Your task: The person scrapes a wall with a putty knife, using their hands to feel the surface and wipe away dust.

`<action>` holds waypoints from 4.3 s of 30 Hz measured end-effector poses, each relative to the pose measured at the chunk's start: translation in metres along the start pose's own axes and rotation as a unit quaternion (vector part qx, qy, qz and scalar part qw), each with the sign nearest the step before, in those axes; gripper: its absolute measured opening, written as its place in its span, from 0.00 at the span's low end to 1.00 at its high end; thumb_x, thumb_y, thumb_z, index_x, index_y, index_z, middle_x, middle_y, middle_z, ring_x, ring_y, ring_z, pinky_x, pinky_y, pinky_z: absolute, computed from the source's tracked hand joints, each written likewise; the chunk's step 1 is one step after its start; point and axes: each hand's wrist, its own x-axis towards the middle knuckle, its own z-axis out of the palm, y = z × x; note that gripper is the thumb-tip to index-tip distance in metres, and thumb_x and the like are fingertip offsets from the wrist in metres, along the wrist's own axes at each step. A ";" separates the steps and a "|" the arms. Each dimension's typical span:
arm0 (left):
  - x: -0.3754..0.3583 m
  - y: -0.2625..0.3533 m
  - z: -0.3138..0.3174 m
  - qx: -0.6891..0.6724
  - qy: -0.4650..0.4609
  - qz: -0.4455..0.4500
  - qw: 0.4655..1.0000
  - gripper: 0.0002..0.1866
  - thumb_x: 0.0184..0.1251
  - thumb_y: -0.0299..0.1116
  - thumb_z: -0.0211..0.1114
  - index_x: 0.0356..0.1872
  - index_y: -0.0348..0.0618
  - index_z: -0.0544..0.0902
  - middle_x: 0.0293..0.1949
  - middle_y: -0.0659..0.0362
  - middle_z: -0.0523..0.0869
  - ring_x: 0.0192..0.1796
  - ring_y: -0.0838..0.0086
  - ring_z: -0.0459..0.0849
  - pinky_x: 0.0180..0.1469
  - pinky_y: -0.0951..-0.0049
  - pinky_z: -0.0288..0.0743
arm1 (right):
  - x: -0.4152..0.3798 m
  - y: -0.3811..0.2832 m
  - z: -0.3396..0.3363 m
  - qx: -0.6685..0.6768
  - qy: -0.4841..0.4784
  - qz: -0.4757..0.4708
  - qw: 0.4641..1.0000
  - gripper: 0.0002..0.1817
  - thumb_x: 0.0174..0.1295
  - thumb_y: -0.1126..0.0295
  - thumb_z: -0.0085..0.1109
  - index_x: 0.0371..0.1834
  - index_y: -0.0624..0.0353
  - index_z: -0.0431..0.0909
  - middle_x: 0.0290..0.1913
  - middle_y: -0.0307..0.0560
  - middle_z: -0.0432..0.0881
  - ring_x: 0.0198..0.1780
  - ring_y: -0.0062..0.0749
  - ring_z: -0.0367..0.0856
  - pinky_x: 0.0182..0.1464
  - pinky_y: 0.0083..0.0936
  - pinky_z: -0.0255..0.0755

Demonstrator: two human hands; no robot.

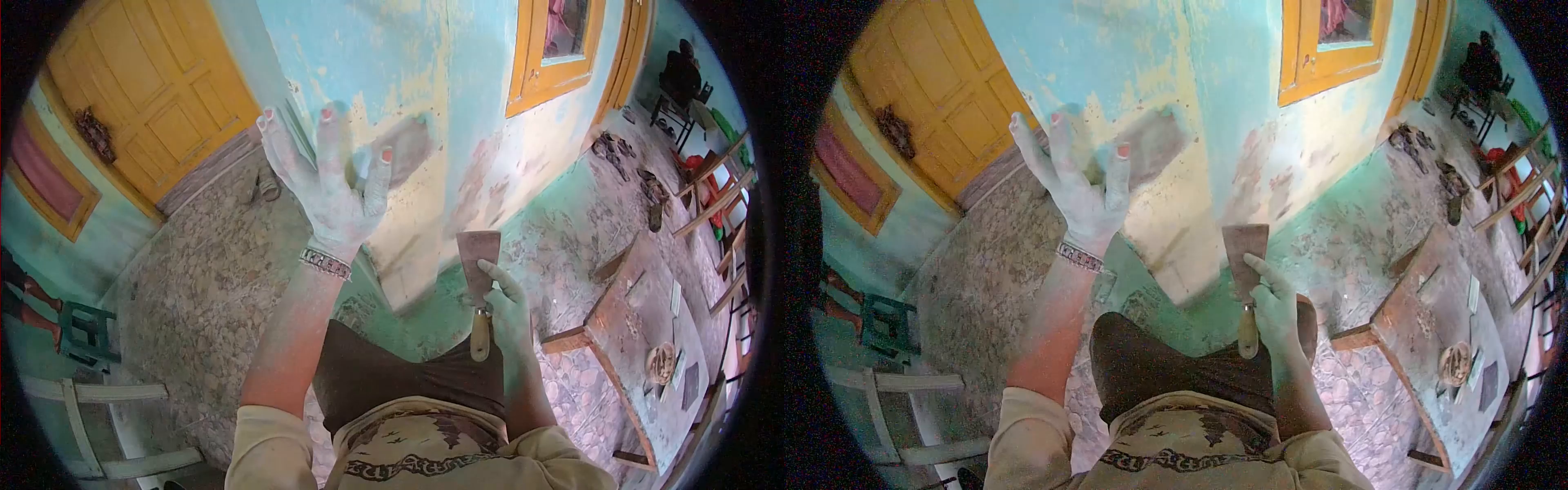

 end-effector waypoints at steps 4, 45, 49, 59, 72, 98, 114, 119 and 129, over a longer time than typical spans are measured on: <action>0.014 -0.003 -0.006 0.095 -0.030 0.031 0.995 0.32 0.69 0.54 0.56 0.71 0.55 0.67 0.73 0.32 0.50 0.75 0.35 0.48 0.70 0.34 0.47 | 0.000 0.003 -0.016 0.041 -0.008 0.015 0.999 0.32 0.53 0.87 0.44 0.67 0.68 0.68 0.53 0.50 0.80 0.42 0.32 0.83 0.46 0.26 0.78; 0.008 -0.001 -0.003 0.085 -0.035 0.047 0.995 0.23 0.67 0.44 0.59 0.63 0.55 0.78 0.72 0.31 0.53 0.74 0.36 0.51 0.71 0.37 0.49 | 0.037 -0.004 0.013 0.039 0.005 -0.140 0.989 0.08 0.69 0.66 0.60 0.42 0.60 0.79 0.33 0.30 0.78 0.32 0.11 0.71 0.34 0.13 0.66; 0.006 0.000 -0.007 0.086 -0.064 0.058 0.992 0.23 0.68 0.43 0.60 0.64 0.54 0.78 0.73 0.32 0.50 0.75 0.36 0.48 0.73 0.38 0.47 | 0.045 -0.009 0.011 0.096 -0.038 -0.130 0.986 0.10 0.68 0.72 0.60 0.49 0.61 0.74 0.41 0.36 0.80 0.41 0.18 0.76 0.46 0.19 0.71; 0.008 0.004 -0.004 0.053 -0.031 0.015 0.998 0.30 0.66 0.41 0.62 0.69 0.47 0.70 0.73 0.30 0.48 0.76 0.36 0.47 0.73 0.39 0.48 | 0.086 -0.093 0.068 0.118 -0.128 -0.327 0.929 0.16 0.66 0.78 0.58 0.54 0.61 0.65 0.48 0.43 0.78 0.49 0.24 0.78 0.56 0.25 0.71; 0.007 0.003 -0.008 0.076 -0.044 0.030 0.996 0.27 0.64 0.39 0.65 0.66 0.52 0.75 0.72 0.32 0.54 0.74 0.36 0.52 0.72 0.37 0.49 | 0.108 -0.197 0.145 0.044 -0.223 -0.518 0.825 0.19 0.64 0.79 0.63 0.53 0.63 0.64 0.44 0.43 0.79 0.45 0.22 0.79 0.51 0.22 0.74; 0.003 -0.001 -0.004 0.054 -0.016 0.019 0.998 0.27 0.61 0.40 0.64 0.64 0.59 0.77 0.69 0.33 0.59 0.71 0.33 0.57 0.68 0.33 0.53 | 0.126 -0.184 0.160 -0.035 -0.163 -0.575 0.801 0.19 0.64 0.80 0.61 0.52 0.64 0.63 0.42 0.46 0.79 0.42 0.23 0.79 0.48 0.21 0.75; 0.003 0.001 -0.006 0.060 -0.035 0.012 0.998 0.25 0.61 0.41 0.63 0.62 0.56 0.78 0.69 0.33 0.59 0.71 0.36 0.57 0.68 0.34 0.54 | 0.121 -0.194 0.158 -0.030 -0.194 -0.571 0.797 0.17 0.65 0.80 0.59 0.51 0.63 0.62 0.41 0.47 0.81 0.42 0.26 0.82 0.48 0.22 0.77; 0.004 -0.001 -0.004 0.057 -0.025 0.014 0.998 0.26 0.60 0.40 0.64 0.63 0.56 0.78 0.69 0.33 0.59 0.71 0.36 0.57 0.68 0.34 0.54 | 0.117 -0.206 0.154 0.054 -0.232 -0.575 0.783 0.17 0.64 0.82 0.58 0.52 0.63 0.63 0.42 0.46 0.80 0.43 0.24 0.80 0.48 0.20 0.75; 0.004 -0.001 -0.005 0.061 -0.037 0.011 0.997 0.28 0.60 0.40 0.64 0.64 0.58 0.77 0.70 0.32 0.59 0.71 0.33 0.57 0.68 0.33 0.53 | 0.122 -0.198 0.157 0.020 -0.195 -0.584 0.788 0.17 0.65 0.80 0.60 0.51 0.64 0.63 0.41 0.47 0.81 0.42 0.23 0.80 0.47 0.20 0.74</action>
